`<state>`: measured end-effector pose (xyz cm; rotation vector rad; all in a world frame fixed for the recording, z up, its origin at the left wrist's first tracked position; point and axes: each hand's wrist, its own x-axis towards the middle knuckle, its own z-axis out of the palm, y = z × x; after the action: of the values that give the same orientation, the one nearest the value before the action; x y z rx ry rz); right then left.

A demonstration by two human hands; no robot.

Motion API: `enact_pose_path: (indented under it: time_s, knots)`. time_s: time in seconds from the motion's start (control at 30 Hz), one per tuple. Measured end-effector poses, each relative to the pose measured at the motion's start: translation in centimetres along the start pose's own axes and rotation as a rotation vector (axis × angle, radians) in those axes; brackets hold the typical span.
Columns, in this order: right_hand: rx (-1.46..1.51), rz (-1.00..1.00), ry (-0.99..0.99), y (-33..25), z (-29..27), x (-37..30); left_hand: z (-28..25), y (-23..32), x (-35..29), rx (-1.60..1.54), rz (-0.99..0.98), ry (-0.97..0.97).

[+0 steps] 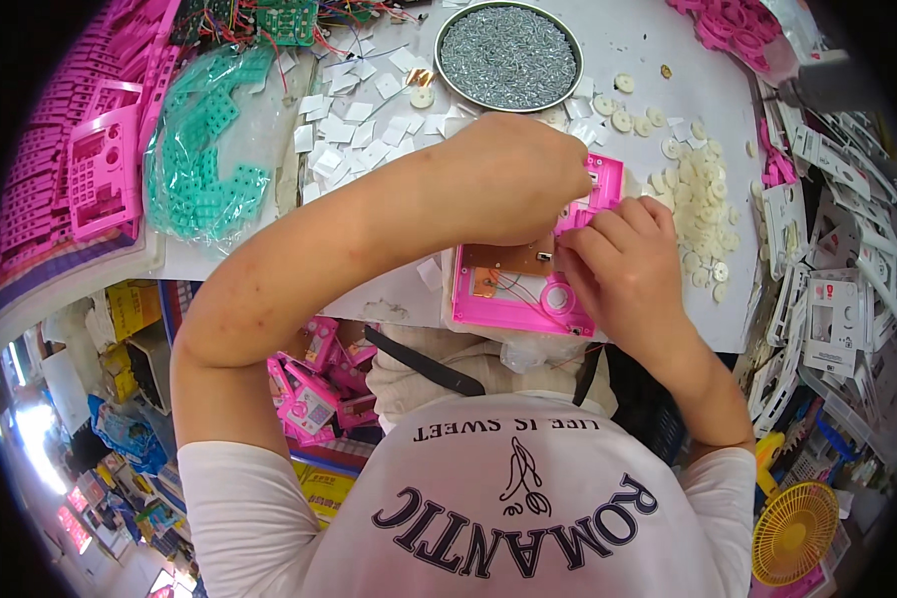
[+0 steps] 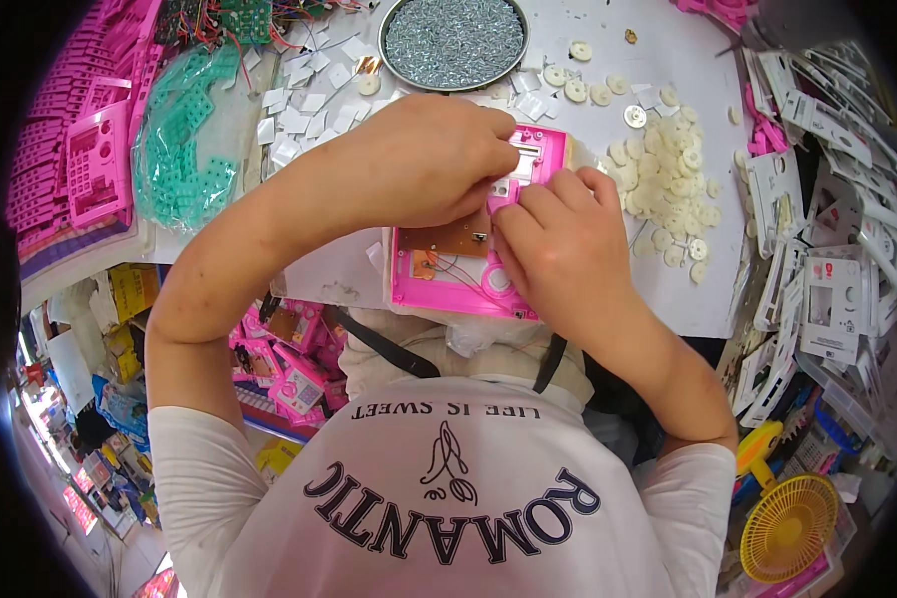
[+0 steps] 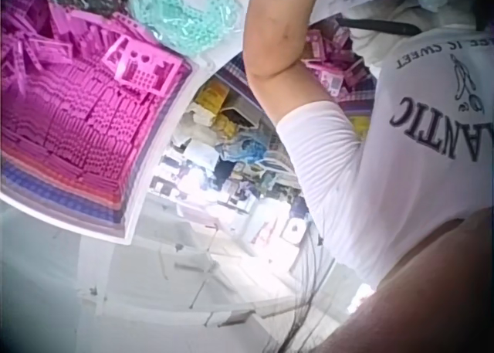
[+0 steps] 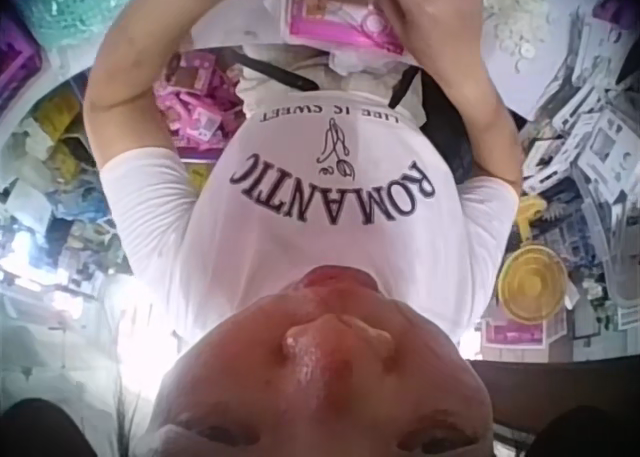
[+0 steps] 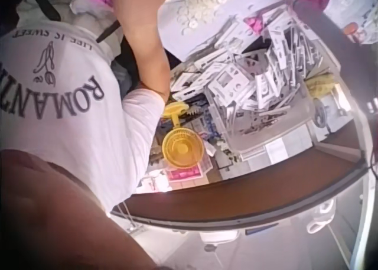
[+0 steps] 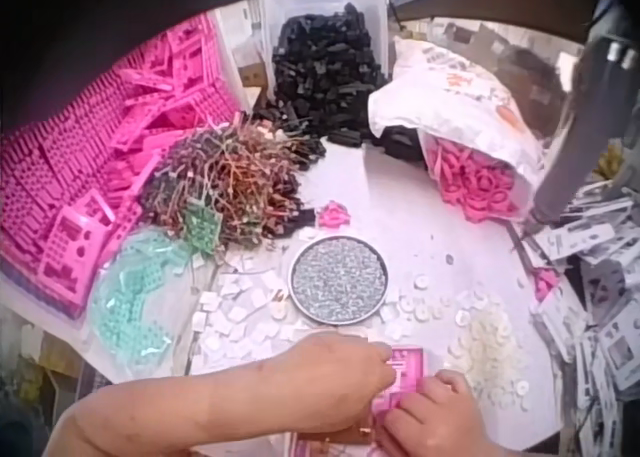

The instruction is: Assemble a pink plastic toy device by installing electronic components and using a glue gun to secure them.

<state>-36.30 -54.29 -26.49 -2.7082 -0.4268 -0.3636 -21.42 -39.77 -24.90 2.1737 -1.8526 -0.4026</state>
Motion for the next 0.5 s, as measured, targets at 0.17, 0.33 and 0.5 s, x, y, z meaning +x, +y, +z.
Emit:
enact_pose_path:
  time_s: [0.17, 0.33, 0.5]
  knots:
    - [0.053, 0.066, 0.117, -0.5, 0.6, -0.7, 0.4, 1.3, 1.7, 0.122, 0.045, -0.18]
    - [0.073, 0.098, 0.053, -0.6, 0.0, -0.8, 0.4, 2.1, 1.6, 0.12, 0.128, -0.126]
    - [0.07, 0.152, -0.033, -0.9, -0.5, -0.1, -0.3, 2.5, 2.0, 0.018, -0.052, -0.233]
